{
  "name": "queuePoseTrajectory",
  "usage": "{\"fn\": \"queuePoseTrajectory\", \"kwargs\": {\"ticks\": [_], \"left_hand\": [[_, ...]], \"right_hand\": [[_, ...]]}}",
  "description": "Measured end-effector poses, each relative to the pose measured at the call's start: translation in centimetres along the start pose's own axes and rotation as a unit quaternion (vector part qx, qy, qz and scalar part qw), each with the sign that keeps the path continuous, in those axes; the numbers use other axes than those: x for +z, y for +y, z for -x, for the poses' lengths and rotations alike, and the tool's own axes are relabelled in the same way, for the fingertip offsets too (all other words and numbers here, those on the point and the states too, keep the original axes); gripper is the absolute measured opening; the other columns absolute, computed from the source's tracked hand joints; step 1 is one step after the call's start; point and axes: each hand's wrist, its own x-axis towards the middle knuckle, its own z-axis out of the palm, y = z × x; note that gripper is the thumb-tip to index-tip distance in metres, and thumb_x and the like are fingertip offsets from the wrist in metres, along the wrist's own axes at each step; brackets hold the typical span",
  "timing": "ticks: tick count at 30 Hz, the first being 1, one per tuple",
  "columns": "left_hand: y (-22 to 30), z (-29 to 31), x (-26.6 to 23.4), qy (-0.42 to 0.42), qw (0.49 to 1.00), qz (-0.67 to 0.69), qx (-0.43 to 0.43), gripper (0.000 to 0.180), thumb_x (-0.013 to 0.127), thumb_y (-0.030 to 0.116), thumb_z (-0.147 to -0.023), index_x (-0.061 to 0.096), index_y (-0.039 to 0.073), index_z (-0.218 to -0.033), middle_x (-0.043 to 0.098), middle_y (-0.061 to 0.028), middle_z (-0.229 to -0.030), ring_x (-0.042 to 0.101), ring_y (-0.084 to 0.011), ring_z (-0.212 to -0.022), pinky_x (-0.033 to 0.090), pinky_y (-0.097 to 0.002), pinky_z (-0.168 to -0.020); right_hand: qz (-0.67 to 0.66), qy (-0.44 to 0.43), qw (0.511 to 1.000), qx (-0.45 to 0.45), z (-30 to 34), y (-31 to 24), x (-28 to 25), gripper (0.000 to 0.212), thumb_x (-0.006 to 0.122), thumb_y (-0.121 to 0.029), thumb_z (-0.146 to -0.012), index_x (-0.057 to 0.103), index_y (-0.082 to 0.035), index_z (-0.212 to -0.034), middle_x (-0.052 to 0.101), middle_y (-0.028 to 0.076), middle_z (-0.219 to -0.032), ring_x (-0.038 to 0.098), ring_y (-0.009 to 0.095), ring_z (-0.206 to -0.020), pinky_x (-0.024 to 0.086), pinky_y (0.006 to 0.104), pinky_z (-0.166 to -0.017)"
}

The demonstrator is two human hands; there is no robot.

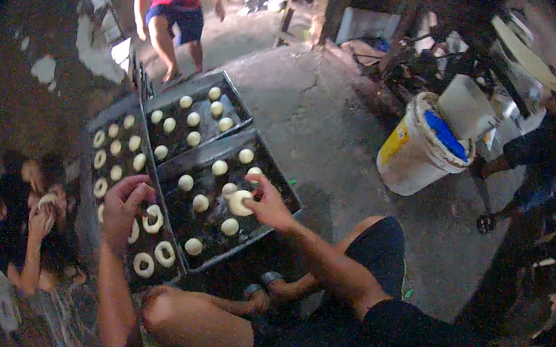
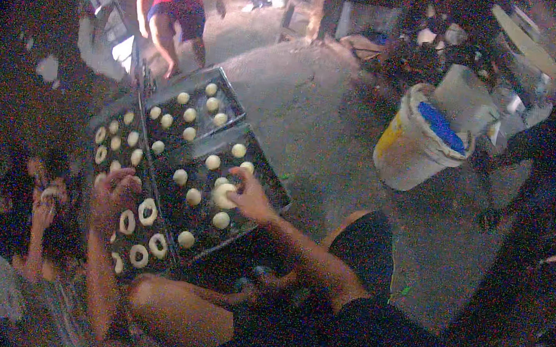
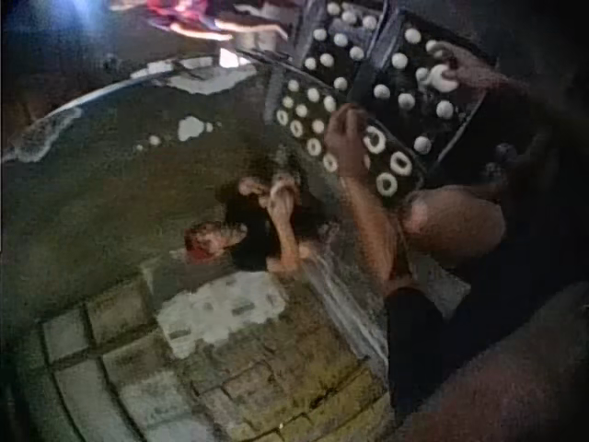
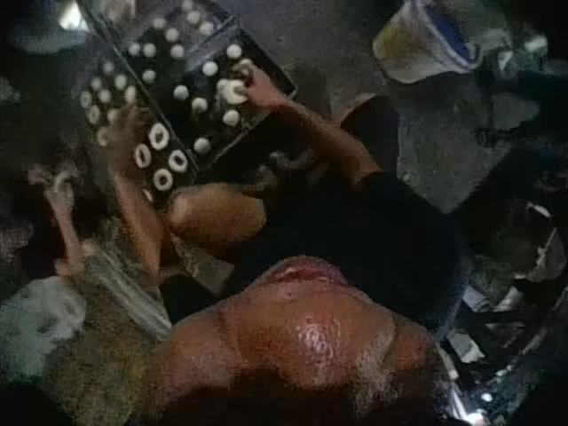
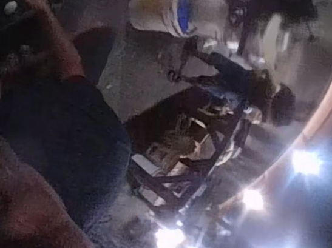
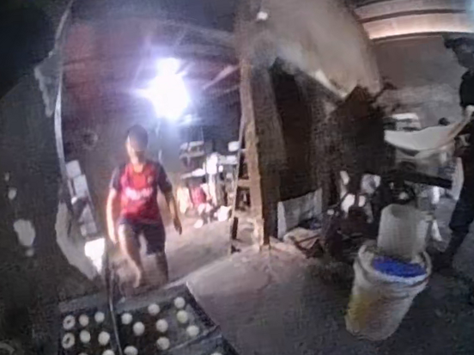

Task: The person shapes small dough balls into rings by hand and places them onto metal baking trays. Other workers are visible in the background performing similar tasks.

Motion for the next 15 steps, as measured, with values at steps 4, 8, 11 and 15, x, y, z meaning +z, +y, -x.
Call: {"fn": "queuePoseTrajectory", "kwargs": {"ticks": [4, 8, 11, 15], "left_hand": [[8.2, 4.1, 8.6, -0.100, 0.994, 0.035, -0.039, 0.045, 0.067, 0.021, -0.094, 0.057, -0.001, -0.132, 0.068, -0.0082, -0.108, 0.064, -0.0149, -0.096, 0.057, -0.0281, -0.056], [10.6, 6.4, 14.7, -0.179, 0.978, 0.101, 0.024, 0.046, 0.066, 0.013, -0.091, 0.055, -0.003, -0.133, 0.066, -0.0095, -0.116, 0.063, -0.0156, -0.104, 0.058, -0.0298, -0.074], [9.8, 7.1, 16.2, -0.233, 0.943, 0.230, 0.054, 0.047, 0.066, 0.006, -0.086, 0.058, -0.004, -0.131, 0.068, -0.0091, -0.113, 0.063, -0.0153, -0.106, 0.052, -0.0303, -0.093], [8.9, 8.1, 16.1, -0.211, 0.960, 0.152, 0.103, 0.050, 0.072, 0.008, -0.082, 0.060, -0.003, -0.129, 0.069, -0.0088, -0.112, 0.063, -0.0155, -0.104, 0.051, -0.0306, -0.093]], "right_hand": [[-0.083, 0.039, 0.990, -0.109, 5.3, -12.3, 0.0, 0.061, 0.069, 0.001, -0.079, 0.050, -0.012, -0.135, 0.055, -0.003, -0.079, 0.053, 0.007, -0.073, 0.046, 0.0252, -0.068], [-0.070, 0.089, 0.984, -0.136, 9.1, -19.5, -3.8, 0.060, 0.067, 0.006, -0.080, 0.050, -0.010, -0.135, 0.058, -0.001, -0.081, 0.057, 0.008, -0.076, 0.048, 0.0236, -0.070], [-0.058, 0.100, 0.990, -0.079, 10.5, -20.6, -4.9, 0.061, 0.069, 0.005, -0.080, 0.048, -0.008, -0.136, 0.064, 0.003, -0.087, 0.062, 0.012, -0.079, 0.052, 0.0265, -0.072], [-0.063, 0.051, 0.983, -0.162, 12.8, -19.6, -4.3, 0.066, 0.077, -0.001, -0.078, 0.047, -0.010, -0.137, 0.066, 0.006, -0.094, 0.066, 0.016, -0.088, 0.054, 0.0314, -0.079]]}}
